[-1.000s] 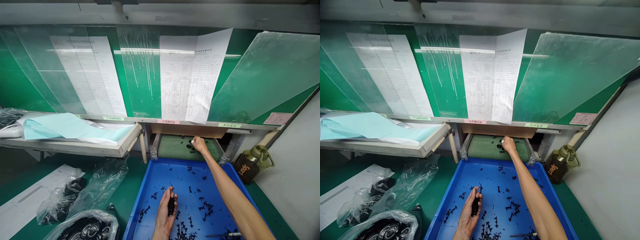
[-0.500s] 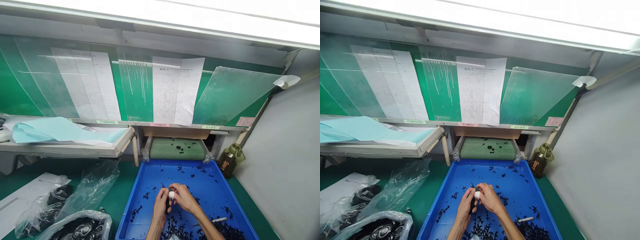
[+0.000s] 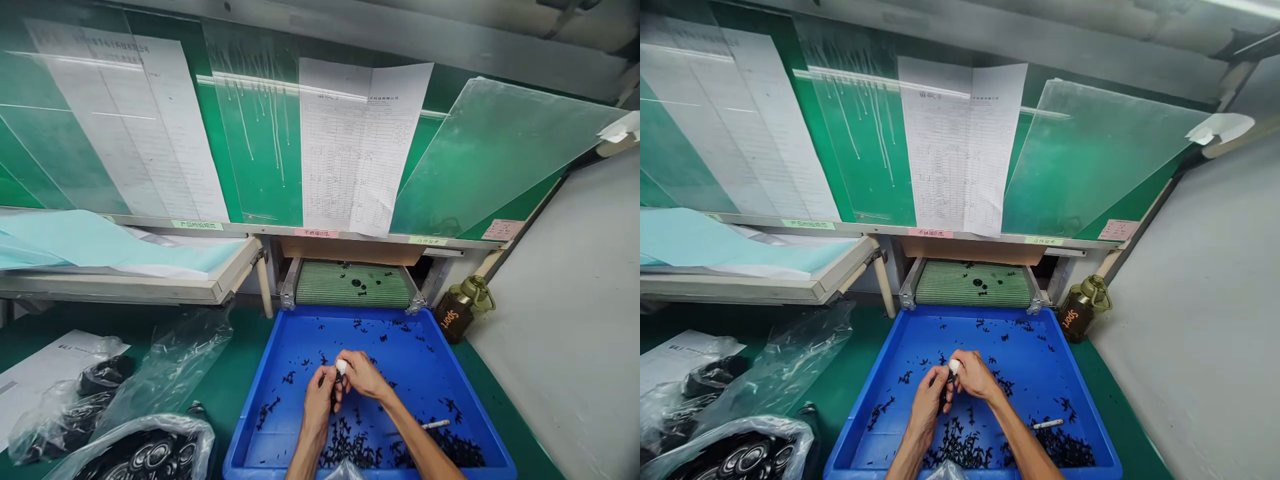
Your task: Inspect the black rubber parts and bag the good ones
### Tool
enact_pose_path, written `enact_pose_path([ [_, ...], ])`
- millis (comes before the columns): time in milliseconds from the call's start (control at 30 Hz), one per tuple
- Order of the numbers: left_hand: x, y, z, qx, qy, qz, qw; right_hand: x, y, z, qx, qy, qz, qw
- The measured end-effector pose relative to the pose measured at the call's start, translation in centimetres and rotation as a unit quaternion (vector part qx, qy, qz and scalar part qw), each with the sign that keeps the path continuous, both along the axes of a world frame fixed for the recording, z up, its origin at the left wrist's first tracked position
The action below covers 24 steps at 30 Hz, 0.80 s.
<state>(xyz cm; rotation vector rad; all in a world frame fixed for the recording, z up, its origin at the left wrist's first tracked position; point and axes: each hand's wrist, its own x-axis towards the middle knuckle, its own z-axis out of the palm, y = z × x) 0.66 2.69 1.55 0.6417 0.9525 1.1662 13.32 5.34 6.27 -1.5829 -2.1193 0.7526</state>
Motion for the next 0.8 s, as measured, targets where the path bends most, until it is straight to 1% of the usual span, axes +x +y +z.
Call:
enact_pose_path([
  [67,-0.4,0.3,0.0,-0.051,-0.074,0.021,0.996,1.2,2.0,1.9,0.015,-0.041,0.005,0.999],
  [100,-0.6,0.4,0.1,-0.073,-0.114,0.032,0.99,1.8,3.3,3.0,0.029,-0.062,-0.01,0.998],
  [167,-0.9,0.6,0.3,-0.093,-0.174,0.046,0.979,2.9,6.4,5.2,0.062,-0.103,-0.074,0.99],
  [233,-1.1,0.6,0.5,-0.093,-0.202,0.049,0.974,3.8,9.6,7.0,0.078,-0.141,-0.14,0.977],
  [300,-1.2,0.5,0.7,-0.099,-0.212,0.049,0.971,4.4,12.6,8.0,0.075,-0.17,-0.177,0.966],
  [333,-1.2,0.5,0.8,-0.107,-0.216,0.05,0.969,4.6,13.9,8.3,0.069,-0.18,-0.184,0.964],
  [400,-1.3,0.4,0.8,-0.116,-0.226,0.055,0.966,4.9,15.9,8.5,0.056,-0.189,-0.179,0.964],
  [467,-1.4,0.4,0.8,-0.114,-0.234,0.058,0.964,5.1,16.9,8.7,0.049,-0.184,-0.162,0.968],
  [533,-1.5,0.4,0.6,-0.1,-0.241,0.05,0.964,5.0,16.6,8.9,0.057,-0.163,-0.145,0.974],
  [567,-1.5,0.4,0.5,-0.09,-0.245,0.041,0.964,4.8,16.0,8.9,0.066,-0.148,-0.137,0.977],
  [633,-1.5,0.4,0.4,-0.075,-0.245,0.02,0.966,4.0,13.8,8.6,0.082,-0.108,-0.116,0.984],
  [700,-1.2,0.4,0.4,-0.064,-0.224,0.003,0.972,2.6,10.5,7.5,0.086,-0.061,-0.085,0.991],
  [800,-0.7,0.2,0.8,-0.038,-0.159,-0.01,0.987,0.3,4.9,4.4,0.06,0.011,-0.048,0.997],
])
